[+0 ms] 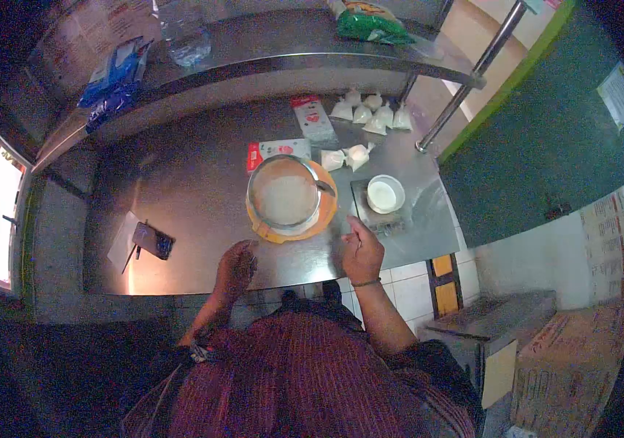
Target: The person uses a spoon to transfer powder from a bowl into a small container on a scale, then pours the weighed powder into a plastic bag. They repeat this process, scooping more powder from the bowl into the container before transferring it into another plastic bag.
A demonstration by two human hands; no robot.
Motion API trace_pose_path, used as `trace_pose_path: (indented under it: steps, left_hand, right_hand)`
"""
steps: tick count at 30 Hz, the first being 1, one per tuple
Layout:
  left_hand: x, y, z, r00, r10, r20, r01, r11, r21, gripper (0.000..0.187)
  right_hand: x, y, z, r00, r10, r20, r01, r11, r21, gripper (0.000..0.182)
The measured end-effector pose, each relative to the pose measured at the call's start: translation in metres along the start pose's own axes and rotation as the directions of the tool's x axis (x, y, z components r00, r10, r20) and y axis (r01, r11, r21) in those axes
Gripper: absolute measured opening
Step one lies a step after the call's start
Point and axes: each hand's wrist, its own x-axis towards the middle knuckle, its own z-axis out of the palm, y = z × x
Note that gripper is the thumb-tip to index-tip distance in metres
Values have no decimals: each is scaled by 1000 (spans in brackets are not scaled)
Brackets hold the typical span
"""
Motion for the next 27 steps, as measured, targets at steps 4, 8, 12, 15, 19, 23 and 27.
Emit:
trace_pose_path:
  steps: [4, 8, 12, 15, 19, 23, 27]
  left_hand:
    - [14, 10, -1, 996, -75, 54, 68, 989, 129, 28]
    - [35, -21, -3, 994, -57, 90, 29, 958, 286, 29]
    - [31, 12, -2, 999, 1, 41, -11, 967, 256, 28]
    - [36, 1, -5, 999, -34, 40, 23, 972, 233, 29]
    - [35, 6, -8, 1000, -10, 22, 2, 943, 334, 32]
    - [34, 4, -7, 997, -75, 11, 66, 931, 358, 36]
    - [28, 8, -11, 1000, 5, 0, -5, 900, 436, 40]
  right_hand:
    - [4, -8, -2, 999, -37, -22, 37, 999, 36, 27]
    - [9, -9, 8, 992, -63, 109, 64, 998, -5, 27]
    - [14, -15, 25, 953, -197, 231, 227, 967, -113, 24]
    - [8, -5, 46, 917, -307, 253, 366, 901, -231, 21]
    - [7, -11, 53, 830, -381, 408, 501, 832, -240, 24]
    - [0, -27, 36, 809, -447, 382, 528, 838, -137, 32]
    - [-7, 15, 7, 892, -361, 272, 406, 905, -129, 36]
